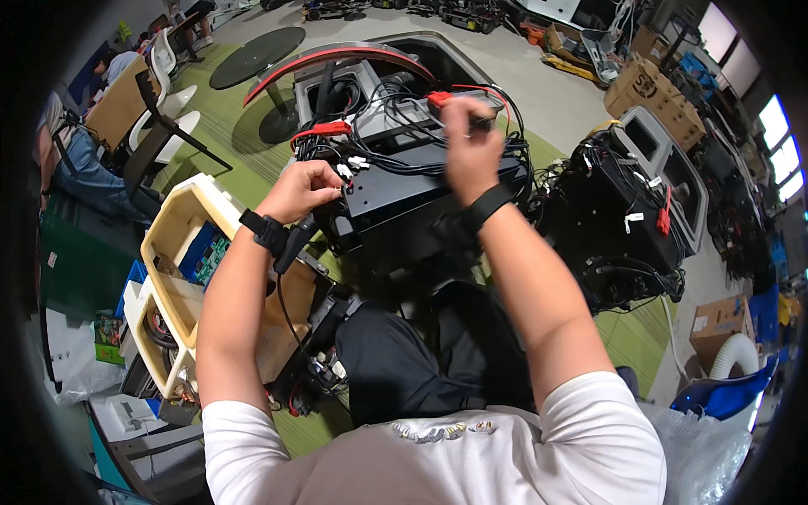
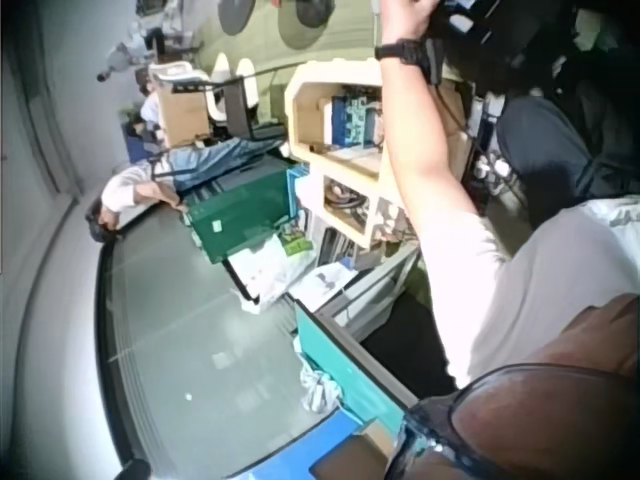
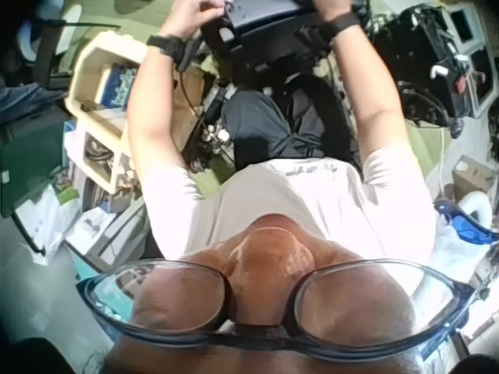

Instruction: Connecting and organizing internal electrical wiring and components on a robot chassis.

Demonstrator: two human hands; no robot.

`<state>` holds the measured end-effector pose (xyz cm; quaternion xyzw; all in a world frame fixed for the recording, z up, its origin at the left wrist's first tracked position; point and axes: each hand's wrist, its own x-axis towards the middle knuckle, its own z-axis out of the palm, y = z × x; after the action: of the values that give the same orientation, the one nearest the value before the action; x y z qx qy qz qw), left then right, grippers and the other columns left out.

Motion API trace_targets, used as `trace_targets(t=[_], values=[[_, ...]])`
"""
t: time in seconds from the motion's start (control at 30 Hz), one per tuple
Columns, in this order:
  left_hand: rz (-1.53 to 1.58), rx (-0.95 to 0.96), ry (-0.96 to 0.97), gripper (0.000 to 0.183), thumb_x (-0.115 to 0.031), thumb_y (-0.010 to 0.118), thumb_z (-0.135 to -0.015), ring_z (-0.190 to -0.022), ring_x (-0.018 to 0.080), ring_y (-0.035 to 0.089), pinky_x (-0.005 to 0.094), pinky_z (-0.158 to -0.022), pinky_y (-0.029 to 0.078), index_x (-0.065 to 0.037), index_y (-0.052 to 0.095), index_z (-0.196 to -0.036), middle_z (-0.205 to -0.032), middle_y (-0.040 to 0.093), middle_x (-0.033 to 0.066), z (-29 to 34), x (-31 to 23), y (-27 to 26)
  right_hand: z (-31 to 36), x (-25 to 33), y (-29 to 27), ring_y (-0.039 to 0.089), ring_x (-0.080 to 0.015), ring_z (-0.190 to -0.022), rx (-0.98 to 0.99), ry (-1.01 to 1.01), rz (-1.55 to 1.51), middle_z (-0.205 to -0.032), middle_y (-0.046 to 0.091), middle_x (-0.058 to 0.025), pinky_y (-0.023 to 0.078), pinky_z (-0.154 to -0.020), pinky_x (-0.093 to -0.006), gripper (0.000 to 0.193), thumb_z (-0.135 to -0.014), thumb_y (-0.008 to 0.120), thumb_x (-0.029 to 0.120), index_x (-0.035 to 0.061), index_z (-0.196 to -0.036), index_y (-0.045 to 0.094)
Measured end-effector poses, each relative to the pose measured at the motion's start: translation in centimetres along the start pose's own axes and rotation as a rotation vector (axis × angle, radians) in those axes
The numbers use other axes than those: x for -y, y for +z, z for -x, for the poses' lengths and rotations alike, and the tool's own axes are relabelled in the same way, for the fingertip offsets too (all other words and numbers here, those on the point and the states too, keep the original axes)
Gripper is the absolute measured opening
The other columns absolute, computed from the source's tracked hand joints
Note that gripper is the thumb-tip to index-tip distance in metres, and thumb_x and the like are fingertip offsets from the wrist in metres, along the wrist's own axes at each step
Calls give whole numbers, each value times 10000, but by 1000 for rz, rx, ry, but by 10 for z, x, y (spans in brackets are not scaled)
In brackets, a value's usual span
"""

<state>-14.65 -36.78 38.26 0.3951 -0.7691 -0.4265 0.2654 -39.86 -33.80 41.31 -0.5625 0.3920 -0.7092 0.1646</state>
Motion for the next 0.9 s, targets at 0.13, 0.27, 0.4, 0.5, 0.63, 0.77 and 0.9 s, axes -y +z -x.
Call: trace_targets(t=[0.13, 0.27, 0.4, 0.5, 0.63, 0.77, 0.9], values=[[80, 26, 11, 103, 11, 609, -742, -624, 25, 474, 177, -556, 401, -23, 532, -801, -697, 523, -31, -6, 3, 3, -33, -52, -45, 547, -85, -596, -174, 17, 163, -696, 566, -21, 437, -567, -226, 239, -839, 563, 241, 5, -876, 565], [28, 12, 56, 108, 12, 594, -752, -627, 26, 463, 175, -561, 394, -26, 513, -812, -713, 511, -30, -5, 7, 3, -28, -72, -42, 570, -89, -596, -150, 145, 102, -672, 562, -17, 448, -571, -221, 219, -831, 572, 220, 3, -857, 569], [0, 17, 66, 100, 11, 591, -756, -632, 27, 463, 177, -564, 395, -25, 512, -807, -708, 508, -31, -4, 8, 4, -23, -78, -40, 606, -110, -616, -171, 147, 162, -666, 593, -34, 456, -572, -214, 206, -815, 591, 200, -6, -818, 582], [7, 8, 22, 93, 15, 584, -757, -631, 26, 463, 176, -565, 395, -23, 512, -803, -702, 506, -31, -3, 4, 3, -27, -82, -39, 619, -117, -630, -145, 121, 171, -709, 623, -61, 463, -586, -220, 196, -805, 606, 183, -8, -851, 598], [22, 3, 32, 91, -1, 599, -745, -642, 56, 479, 207, -582, 410, -7, 521, -791, -697, 526, -4, -5, 6, 4, -27, -86, -39, 619, -119, -636, -141, 122, 108, -712, 622, -59, 465, -593, -223, 189, -806, 606, 178, -6, -848, 599], [-8, 1, 25, 94, 1, 599, -742, -645, 60, 484, 212, -589, 413, -7, 521, -792, -694, 529, 1, -3, 5, 3, -27, -85, -38, 620, -119, -650, -143, 137, 135, -718, 620, -57, 465, -602, -222, 185, -807, 604, 175, -5, -849, 595], [-71, -7, 58, 93, 10, 587, -757, -620, 26, 456, 180, -545, 388, -25, 515, -806, -687, 501, -34, -3, 1, 4, -26, -81, -40, 619, -119, -658, -139, 117, 178, -716, 616, -51, 462, -610, -218, 181, -810, 602, 171, -3, -859, 589]])
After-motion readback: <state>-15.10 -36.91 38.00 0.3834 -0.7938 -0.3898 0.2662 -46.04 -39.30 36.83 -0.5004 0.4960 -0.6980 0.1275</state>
